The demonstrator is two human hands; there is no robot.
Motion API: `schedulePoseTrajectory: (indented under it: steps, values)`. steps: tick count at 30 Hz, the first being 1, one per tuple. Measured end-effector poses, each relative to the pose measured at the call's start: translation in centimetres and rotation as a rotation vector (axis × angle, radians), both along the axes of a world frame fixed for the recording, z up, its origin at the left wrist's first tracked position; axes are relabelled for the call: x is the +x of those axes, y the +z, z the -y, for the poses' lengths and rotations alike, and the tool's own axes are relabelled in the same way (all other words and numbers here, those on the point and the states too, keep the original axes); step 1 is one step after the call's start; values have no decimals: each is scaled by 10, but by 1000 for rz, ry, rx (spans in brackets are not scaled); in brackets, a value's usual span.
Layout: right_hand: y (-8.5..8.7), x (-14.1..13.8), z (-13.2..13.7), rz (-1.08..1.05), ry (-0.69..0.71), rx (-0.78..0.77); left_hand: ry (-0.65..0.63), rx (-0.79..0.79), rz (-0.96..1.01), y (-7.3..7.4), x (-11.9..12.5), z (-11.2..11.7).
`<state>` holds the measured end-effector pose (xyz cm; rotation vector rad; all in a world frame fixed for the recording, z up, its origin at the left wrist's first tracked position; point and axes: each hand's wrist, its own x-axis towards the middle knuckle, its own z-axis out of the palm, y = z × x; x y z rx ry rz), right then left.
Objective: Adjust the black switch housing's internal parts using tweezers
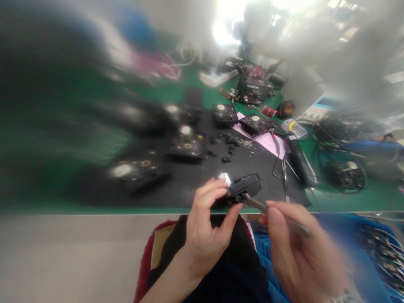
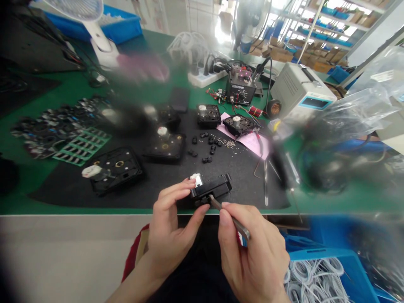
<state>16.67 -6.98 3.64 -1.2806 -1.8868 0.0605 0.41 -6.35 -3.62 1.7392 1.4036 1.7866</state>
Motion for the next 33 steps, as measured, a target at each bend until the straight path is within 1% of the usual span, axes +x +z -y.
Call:
schedulePoseTrajectory:
  steps: [3,6,12,14,16,18,20,22,23,26,28,31,33]
  values:
    - [10,-3,-7,63,57,8,-1,14,21,0,1,0]
    - [16,-7,-10,95,84,6,-6,4,34,1,1,1]
    - [16,-15,-9,131,4,69,-10,-13,77,1,1,3]
    - [18,-16,-11,141,16,60,-4,-1,36,2,0,4]
    - [19,-16,-12,148,43,39,18,11,-68,3,-1,5]
    - [19,-13,-10,166,38,34,59,13,-166,4,-3,6]
    - [14,-8,-4,189,-32,52,96,12,-203,5,-3,8]
    - [3,0,6,190,-112,59,119,6,-204,6,-2,9]
    - [-4,3,11,177,-129,59,125,3,-198,7,-1,10]
    - [-25,8,24,151,-125,65,152,-17,-139,7,3,12]
    - [-35,6,28,157,-112,86,169,-26,-80,6,7,12]
    - [-41,3,32,162,-108,89,178,-43,-28,5,10,14]
    - [-40,5,37,120,-156,64,176,-50,-18,5,11,14]
